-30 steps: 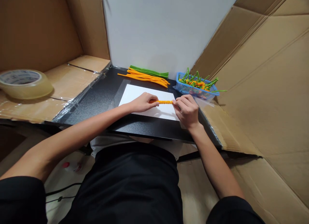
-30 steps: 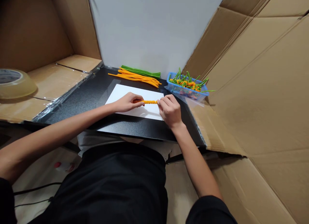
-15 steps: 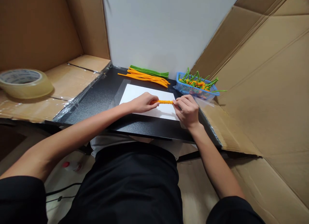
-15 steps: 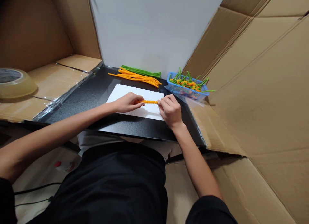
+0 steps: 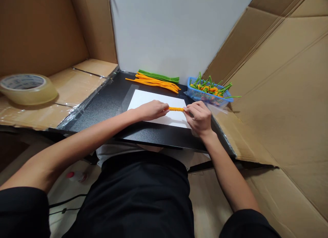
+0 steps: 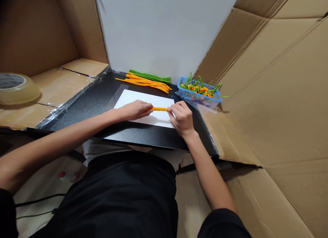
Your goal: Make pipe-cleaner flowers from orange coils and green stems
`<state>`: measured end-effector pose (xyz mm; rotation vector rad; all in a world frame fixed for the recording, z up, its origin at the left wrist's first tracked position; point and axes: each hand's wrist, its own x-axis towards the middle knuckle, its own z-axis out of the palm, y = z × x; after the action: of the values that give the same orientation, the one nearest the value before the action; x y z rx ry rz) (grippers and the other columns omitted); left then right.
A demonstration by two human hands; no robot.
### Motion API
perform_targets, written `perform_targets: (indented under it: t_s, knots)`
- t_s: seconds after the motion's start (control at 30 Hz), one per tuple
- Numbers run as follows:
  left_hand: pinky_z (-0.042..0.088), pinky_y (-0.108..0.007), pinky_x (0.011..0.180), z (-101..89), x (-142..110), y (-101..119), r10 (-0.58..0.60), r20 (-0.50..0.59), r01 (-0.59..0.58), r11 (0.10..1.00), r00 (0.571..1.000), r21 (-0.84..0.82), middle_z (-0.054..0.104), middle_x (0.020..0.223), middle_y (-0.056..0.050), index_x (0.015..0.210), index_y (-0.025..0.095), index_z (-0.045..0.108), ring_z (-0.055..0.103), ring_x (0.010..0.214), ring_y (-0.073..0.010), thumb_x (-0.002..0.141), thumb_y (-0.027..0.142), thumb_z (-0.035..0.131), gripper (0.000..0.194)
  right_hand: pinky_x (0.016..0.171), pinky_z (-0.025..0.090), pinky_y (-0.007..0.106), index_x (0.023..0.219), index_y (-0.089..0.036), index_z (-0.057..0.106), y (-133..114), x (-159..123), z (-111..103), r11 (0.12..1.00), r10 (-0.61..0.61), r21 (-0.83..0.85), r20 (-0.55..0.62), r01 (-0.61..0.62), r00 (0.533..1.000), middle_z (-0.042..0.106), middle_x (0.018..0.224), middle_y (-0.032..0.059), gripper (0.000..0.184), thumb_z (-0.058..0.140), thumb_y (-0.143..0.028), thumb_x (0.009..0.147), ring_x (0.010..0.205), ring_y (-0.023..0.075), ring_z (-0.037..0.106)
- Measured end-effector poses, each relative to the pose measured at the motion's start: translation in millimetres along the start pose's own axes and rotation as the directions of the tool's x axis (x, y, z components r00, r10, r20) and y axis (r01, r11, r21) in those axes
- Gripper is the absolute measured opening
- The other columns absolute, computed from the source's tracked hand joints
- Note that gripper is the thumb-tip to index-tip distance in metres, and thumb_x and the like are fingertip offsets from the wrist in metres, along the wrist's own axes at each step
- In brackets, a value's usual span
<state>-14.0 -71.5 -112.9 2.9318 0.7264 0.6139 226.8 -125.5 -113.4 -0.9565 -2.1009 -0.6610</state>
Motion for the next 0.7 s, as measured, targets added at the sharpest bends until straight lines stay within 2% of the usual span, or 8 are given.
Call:
perform_targets:
  t_s: [0.23, 0.53, 0.7]
  knots:
    - [0.031, -0.029, 0.062, -1.5, -1.6, -2.7, 0.036, -0.030, -0.036, 0.999, 0.999, -0.007, 0.066, 0.078, -0.007, 0.096, 0.015, 0.062, 0.054, 0.063, -0.0171, 0.102, 0.029, 0.036, 0.031, 0.067, 0.049, 0.036, 0.072, -0.021, 0.063, 0.1, -0.9, 3.3, 1.000, 0.002, 0.027, 0.009, -0.002, 1.000, 0.070, 0.074, 0.0054, 0.019, 0.060, -0.014, 0.089, 0.075, 0.0225, 0.057]
    - [0.031, -0.027, 0.058, 1.1, 1.1, -1.8, -0.052, -0.081, 0.038, 0.987, 0.995, -0.159, 0.058, 0.062, -0.003, 0.082, 0.015, 0.066, 0.045, 0.053, -0.0132, 0.099, 0.031, 0.038, 0.037, 0.067, 0.049, 0.036, 0.072, -0.022, 0.060, -3.0, 0.5, 2.2, 0.998, -0.037, -0.045, 0.026, 0.038, 0.999, 0.069, 0.074, 0.0051, 0.020, 0.058, -0.012, 0.090, 0.075, 0.0224, 0.056]
    - [0.027, -0.029, 0.057, 3.5, 0.8, -1.5, -0.036, -0.135, 0.020, 0.993, 0.990, -0.113, 0.057, 0.062, -0.003, 0.076, 0.016, 0.062, 0.043, 0.054, -0.0137, 0.099, 0.030, 0.038, 0.036, 0.066, 0.049, 0.036, 0.070, -0.022, 0.059, -5.2, 1.5, 2.6, 0.999, -0.037, -0.033, 0.011, 0.037, 0.999, 0.068, 0.072, 0.0049, 0.021, 0.059, -0.012, 0.089, 0.074, 0.0222, 0.056]
